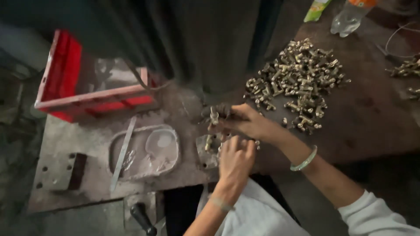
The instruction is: Drilling or tapping small brass metal parts using a drill press machine.
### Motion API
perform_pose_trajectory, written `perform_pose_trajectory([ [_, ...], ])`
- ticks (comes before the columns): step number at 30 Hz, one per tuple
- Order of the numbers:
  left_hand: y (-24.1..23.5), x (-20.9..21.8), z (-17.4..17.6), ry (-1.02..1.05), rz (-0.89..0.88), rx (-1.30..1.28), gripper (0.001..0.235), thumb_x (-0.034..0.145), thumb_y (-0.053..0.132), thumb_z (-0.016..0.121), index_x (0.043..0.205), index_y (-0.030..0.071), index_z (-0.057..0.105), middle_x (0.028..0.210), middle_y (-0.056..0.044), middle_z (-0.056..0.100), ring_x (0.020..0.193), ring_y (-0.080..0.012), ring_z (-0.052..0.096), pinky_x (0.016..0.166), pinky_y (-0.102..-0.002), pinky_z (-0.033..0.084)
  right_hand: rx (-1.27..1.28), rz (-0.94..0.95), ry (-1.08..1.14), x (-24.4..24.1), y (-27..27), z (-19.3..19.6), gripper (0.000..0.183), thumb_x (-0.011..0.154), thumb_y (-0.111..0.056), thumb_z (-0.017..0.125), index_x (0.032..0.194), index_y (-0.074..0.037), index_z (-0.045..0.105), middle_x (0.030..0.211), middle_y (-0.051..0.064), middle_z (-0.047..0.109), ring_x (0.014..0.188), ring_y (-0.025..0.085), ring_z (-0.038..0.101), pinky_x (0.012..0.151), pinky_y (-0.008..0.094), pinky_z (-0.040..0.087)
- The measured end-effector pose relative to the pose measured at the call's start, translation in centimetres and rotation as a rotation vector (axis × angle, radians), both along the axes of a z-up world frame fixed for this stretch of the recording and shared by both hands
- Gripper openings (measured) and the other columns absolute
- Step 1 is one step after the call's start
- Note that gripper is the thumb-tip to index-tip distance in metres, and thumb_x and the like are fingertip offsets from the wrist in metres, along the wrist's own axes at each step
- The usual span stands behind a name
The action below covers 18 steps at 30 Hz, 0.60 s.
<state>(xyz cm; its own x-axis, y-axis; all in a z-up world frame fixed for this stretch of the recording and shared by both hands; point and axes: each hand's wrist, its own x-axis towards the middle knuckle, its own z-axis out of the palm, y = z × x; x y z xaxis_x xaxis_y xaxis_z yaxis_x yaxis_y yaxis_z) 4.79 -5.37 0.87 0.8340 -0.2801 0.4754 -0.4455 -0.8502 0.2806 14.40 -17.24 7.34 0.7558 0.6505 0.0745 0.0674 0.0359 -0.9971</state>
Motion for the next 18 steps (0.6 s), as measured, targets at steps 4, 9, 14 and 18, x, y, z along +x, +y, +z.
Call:
perform_pose_trajectory([
  [4, -0.5, -1.0, -1.3, 0.010, -0.209, 0.054, 0.022, 0.081, 0.012, 0.063, 0.101, 0.003, 0.065, 0.094, -0.011, 0.067, 0.103, -0.0284, 0.061, 0.086, -0.040, 0.052, 0.001, -0.168, 0.114, -1.0, 1.5, -2.0, 0.028, 0.100, -0.014, 0.065, 0.124, 0.000, 0.066, 0.106, 0.010, 0.077, 0.084, 0.014, 0.072, 0.074, 0.032, 0.062],
  [9, 1.8, -4.4, -3.7, 0.048, -0.282, -0.055, 0.037, 0.079, 0.013, 0.062, 0.113, 0.001, 0.067, 0.104, -0.010, 0.067, 0.107, -0.0272, 0.059, 0.088, -0.036, 0.049, 0.123, -0.462, 0.063, -4.4, 4.0, -1.2, 0.026, 0.103, -0.017, 0.063, 0.119, 0.003, 0.065, 0.105, 0.007, 0.075, 0.077, 0.016, 0.075, 0.072, 0.031, 0.062],
  [14, 0.7, -4.1, -3.4, -0.040, -0.247, 0.198, 0.044, 0.081, 0.016, 0.064, 0.120, -0.003, 0.066, 0.107, -0.013, 0.067, 0.112, -0.0285, 0.057, 0.092, -0.039, 0.048, 0.155, -0.421, 0.088, -4.2, 4.0, -2.5, 0.026, 0.102, -0.017, 0.063, 0.120, 0.003, 0.065, 0.103, 0.008, 0.076, 0.077, 0.015, 0.072, 0.071, 0.032, 0.061],
  [18, -1.8, -1.3, -5.4, -0.094, -0.123, 0.228, 0.039, 0.077, 0.019, 0.064, 0.113, 0.005, 0.069, 0.110, -0.013, 0.067, 0.117, -0.0297, 0.057, 0.099, -0.045, 0.047, 0.048, -0.447, 0.046, -4.7, 4.3, -0.1, 0.027, 0.102, -0.016, 0.062, 0.121, 0.002, 0.068, 0.110, 0.006, 0.076, 0.084, 0.012, 0.071, 0.077, 0.031, 0.063],
])
